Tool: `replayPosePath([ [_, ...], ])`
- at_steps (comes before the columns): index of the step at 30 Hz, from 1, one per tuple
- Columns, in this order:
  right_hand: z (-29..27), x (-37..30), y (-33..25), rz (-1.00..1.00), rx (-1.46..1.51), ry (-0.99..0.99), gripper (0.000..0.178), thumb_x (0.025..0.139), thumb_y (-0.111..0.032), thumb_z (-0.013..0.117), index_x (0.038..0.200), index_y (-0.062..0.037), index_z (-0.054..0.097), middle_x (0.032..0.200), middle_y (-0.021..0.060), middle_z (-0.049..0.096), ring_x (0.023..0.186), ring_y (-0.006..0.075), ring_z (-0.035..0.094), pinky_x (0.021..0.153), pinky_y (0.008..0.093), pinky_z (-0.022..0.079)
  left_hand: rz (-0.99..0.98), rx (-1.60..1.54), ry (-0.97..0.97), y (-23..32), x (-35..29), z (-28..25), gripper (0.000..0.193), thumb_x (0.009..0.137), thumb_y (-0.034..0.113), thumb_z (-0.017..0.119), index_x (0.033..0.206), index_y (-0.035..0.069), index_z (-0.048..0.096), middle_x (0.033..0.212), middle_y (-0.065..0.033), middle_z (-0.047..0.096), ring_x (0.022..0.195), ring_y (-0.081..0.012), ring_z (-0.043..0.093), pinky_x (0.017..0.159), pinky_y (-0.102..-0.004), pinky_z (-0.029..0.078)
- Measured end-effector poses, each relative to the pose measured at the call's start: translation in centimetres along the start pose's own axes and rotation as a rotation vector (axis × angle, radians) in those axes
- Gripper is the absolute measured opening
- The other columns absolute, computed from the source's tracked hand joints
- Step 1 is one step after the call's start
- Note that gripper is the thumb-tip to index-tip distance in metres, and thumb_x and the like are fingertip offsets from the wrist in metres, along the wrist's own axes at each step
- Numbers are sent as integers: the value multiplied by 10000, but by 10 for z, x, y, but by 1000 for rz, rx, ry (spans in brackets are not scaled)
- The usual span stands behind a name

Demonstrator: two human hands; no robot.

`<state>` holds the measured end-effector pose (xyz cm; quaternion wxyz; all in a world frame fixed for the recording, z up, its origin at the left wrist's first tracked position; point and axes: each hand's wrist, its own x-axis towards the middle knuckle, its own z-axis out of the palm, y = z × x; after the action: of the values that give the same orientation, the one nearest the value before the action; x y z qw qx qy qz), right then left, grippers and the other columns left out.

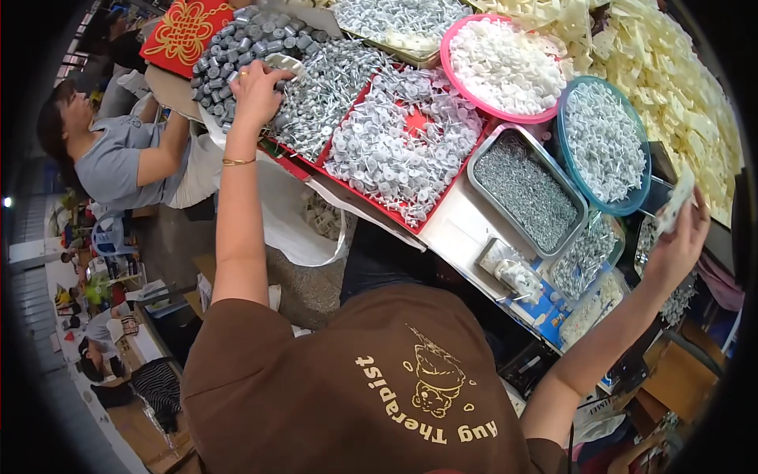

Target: Assembling small components into a plastic carrier strip at an industrial workbench.

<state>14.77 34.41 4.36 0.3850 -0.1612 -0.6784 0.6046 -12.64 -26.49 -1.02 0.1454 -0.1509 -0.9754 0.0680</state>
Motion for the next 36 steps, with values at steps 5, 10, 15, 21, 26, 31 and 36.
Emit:
replayPosePath([
  [5, 22, -98, -25, 159, 4, -62, 369, 1048, -87, 490, 1408, -12, 454, 1141, 130, 616, 708, 103, 555, 600, 242, 462, 247, -171, 163, -20, 2, 0, 432, 772, -2, 687, 1194, 79, 645, 1135, -134, 668, 1077, -368, 598, 941, -421, 487],
  [10, -8, -153, -28, 263, -168, -88, 454, 1005, -113, 591, 1425, -20, 444, 1116, 71, 605, 703, 51, 491, 563, 203, 388, 32, -726, 294, 63, -22, -37, 312, 926, 95, 681, 1219, 22, 600, 1067, -129, 691, 924, -240, 679, 807, -355, 530],
  [15, 17, -170, -18, 97, -281, -44, 417, 981, -48, 603, 1385, -29, 501, 1188, 63, 596, 825, 44, 528, 649, 176, 437, 269, -1276, -28, 196, -75, -79, 333, 857, 66, 770, 1164, 19, 648, 1006, -71, 682, 846, -125, 624, 762, -267, 511],
  [21, 30, -183, -23, 451, -43, -133, 396, 1069, -289, 498, 1292, 12, 627, 866, 11, 589, 590, 37, 492, 440, 199, 362, 766, -1422, -228, 325, -122, -111, 358, 679, 111, 883, 1012, 83, 754, 920, -55, 645, 869, -218, 590, 760, -331, 467],
  [26, 16, -202, -12, 554, -213, -38, 134, 920, -123, 750, 1013, -29, 726, 698, -45, 596, 557, 25, 518, 467, 195, 386, 767, -1236, -168, 352, -145, -99, 365, 664, 216, 891, 994, 147, 752, 955, -31, 584, 959, -233, 554, 903, -397, 358],
  [31, 15, -215, -4, 409, -333, -202, 130, 899, -117, 777, 909, -15, 698, 752, -30, 605, 638, 36, 515, 554, 213, 389, 711, -1194, -130, 357, -150, -88, 344, 685, 240, 878, 992, 153, 747, 991, -28, 605, 984, -223, 562, 938, -416, 322],
  [36, 14, -210, -10, 382, -297, -104, 96, 930, -110, 746, 911, -30, 694, 749, -47, 604, 646, 18, 489, 561, 200, 365, 782, -1114, -156, 355, -144, -95, 334, 731, 206, 845, 1041, 150, 735, 1011, -17, 634, 1009, -213, 588, 958, -419, 310],
])
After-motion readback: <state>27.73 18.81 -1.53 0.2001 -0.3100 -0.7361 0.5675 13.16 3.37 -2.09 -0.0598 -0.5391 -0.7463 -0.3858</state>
